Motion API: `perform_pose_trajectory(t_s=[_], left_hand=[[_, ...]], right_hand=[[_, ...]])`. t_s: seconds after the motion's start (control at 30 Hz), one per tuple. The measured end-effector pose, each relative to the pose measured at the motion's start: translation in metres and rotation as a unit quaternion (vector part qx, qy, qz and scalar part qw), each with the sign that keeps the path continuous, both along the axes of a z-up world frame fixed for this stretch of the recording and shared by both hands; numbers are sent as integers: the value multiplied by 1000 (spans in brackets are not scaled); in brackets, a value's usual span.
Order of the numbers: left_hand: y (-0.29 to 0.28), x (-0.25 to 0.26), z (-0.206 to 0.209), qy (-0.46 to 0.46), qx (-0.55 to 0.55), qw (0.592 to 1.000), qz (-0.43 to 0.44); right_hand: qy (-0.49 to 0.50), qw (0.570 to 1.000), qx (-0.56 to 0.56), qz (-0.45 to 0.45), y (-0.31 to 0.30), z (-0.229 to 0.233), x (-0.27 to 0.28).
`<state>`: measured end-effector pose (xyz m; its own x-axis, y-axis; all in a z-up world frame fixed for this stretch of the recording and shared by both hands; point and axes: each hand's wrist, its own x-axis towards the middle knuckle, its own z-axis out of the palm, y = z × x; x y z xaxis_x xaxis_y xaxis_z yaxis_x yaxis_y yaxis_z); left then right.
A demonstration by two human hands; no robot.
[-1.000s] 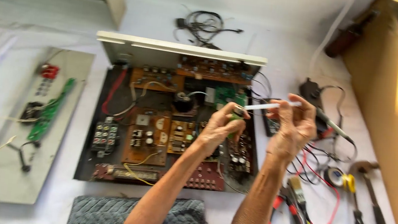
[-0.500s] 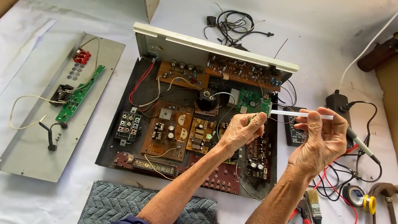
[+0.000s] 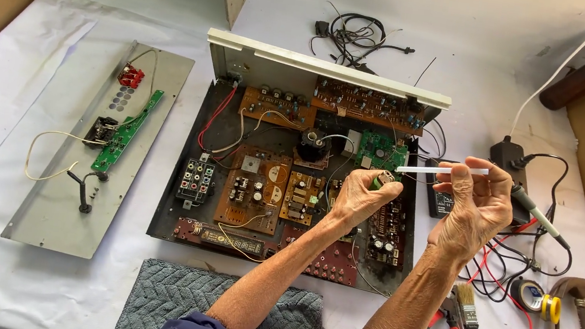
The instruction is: The person works on the internal circuit boards of an open electronic device, manipulating wires and components. They use a lighter to heat a small green component and a white tube to apply a substance to it.
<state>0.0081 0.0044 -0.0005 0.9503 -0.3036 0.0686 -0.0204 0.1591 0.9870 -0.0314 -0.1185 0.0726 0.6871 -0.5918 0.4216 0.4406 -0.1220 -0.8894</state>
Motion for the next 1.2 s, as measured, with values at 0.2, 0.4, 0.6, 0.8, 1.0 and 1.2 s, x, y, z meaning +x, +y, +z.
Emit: perform_pose_trajectory(t_s=[0.2, 0.4, 0.6, 0.8, 1.0, 1.2], left_hand=[[6, -2, 15, 17, -17, 998, -51], [6, -3, 18, 41, -26, 998, -41], [8, -3, 25, 60, 18, 998, 21], [1, 2, 1, 3, 53, 995, 88], [-6, 8, -14, 17, 52, 996, 73], [-10, 11, -24, 34, 46, 996, 69]], right_hand=[[1, 999, 41, 2, -4, -4, 4], [1, 999, 48, 7, -4, -5, 2], [11, 999, 32, 8, -1, -4, 4], [25, 1000, 9, 4, 7, -2, 5], [10, 1000, -2, 4, 12, -11, 15], [-17, 1000, -10, 0, 15, -12, 16]])
